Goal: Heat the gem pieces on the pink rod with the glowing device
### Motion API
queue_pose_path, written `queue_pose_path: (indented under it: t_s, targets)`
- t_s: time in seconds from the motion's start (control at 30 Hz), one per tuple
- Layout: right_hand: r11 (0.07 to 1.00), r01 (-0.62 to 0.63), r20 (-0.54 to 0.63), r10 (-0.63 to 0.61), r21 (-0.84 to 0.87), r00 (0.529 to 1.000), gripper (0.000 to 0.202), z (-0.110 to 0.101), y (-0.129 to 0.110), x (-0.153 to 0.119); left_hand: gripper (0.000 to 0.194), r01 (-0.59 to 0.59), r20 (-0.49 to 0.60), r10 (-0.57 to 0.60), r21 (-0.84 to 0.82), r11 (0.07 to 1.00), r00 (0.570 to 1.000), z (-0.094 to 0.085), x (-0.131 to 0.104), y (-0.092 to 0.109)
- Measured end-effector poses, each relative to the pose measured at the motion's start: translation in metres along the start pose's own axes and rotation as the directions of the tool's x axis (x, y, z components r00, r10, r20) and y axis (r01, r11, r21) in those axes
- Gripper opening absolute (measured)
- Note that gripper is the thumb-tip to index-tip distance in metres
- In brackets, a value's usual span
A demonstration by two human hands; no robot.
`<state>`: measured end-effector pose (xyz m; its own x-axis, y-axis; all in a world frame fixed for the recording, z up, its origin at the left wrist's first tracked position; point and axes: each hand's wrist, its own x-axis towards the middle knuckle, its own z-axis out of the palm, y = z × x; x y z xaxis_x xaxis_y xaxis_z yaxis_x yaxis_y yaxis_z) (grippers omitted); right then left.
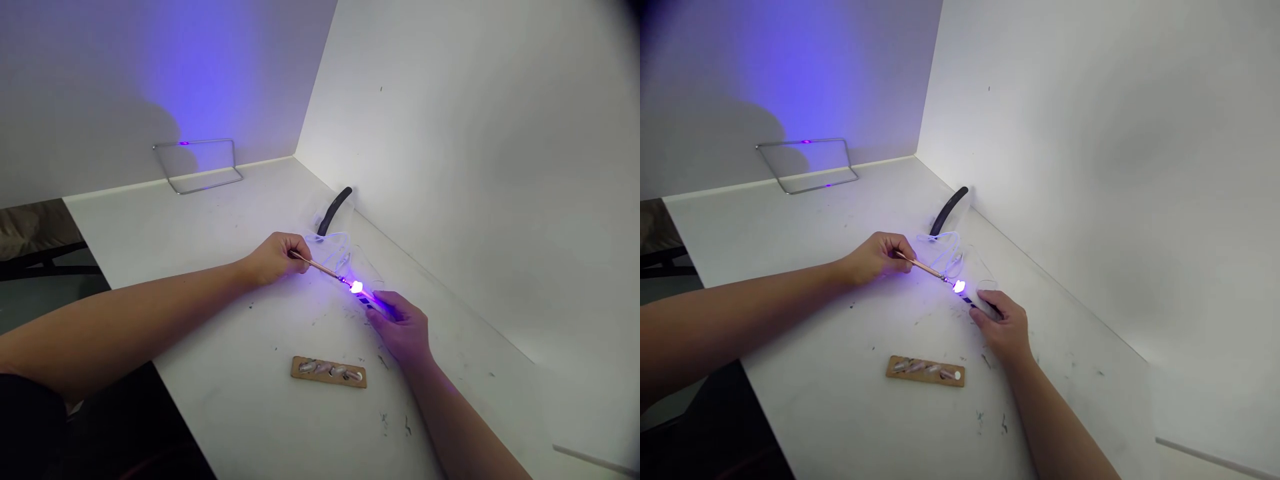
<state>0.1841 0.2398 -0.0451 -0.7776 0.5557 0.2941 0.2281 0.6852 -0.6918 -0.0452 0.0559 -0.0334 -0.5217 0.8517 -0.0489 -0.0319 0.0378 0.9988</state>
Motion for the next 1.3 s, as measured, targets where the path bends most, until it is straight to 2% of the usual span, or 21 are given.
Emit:
queue_pose_path:
  t_s: [0.2,0.4,0.83,1.13,1.3]
  targets:
    - [0.999,0.010,0.008,-0.010,-0.043,1.000,0.027,0.000,-0.002,0.001,0.010,-0.013,0.006,0.013,0.005,1.000,1.000,0.000,-0.002,0.003]
    - [1.000,0.001,0.017,0.000,-0.015,1.000,0.028,0.001,-0.001,0.001,0.009,-0.003,-0.003,0.003,0.035,0.999,1.000,0.000,-0.004,0.008]
    - [0.998,-0.053,0.026,0.053,0.018,0.998,0.034,0.002,0.008,0.002,0.009,-0.047,0.007,0.048,-0.040,0.998,0.999,-0.001,-0.001,0.001]
    - [0.997,-0.075,0.021,0.075,0.017,0.997,0.032,0.002,0.002,0.002,0.008,-0.052,0.008,0.053,-0.055,0.997,0.999,-0.001,0.000,0.000]
    - [1.000,-0.021,0.030,0.021,-0.009,0.999,0.031,0.002,0.002,0.003,0.009,-0.059,0.000,0.059,-0.054,0.997,0.998,0.000,-0.001,0.002]
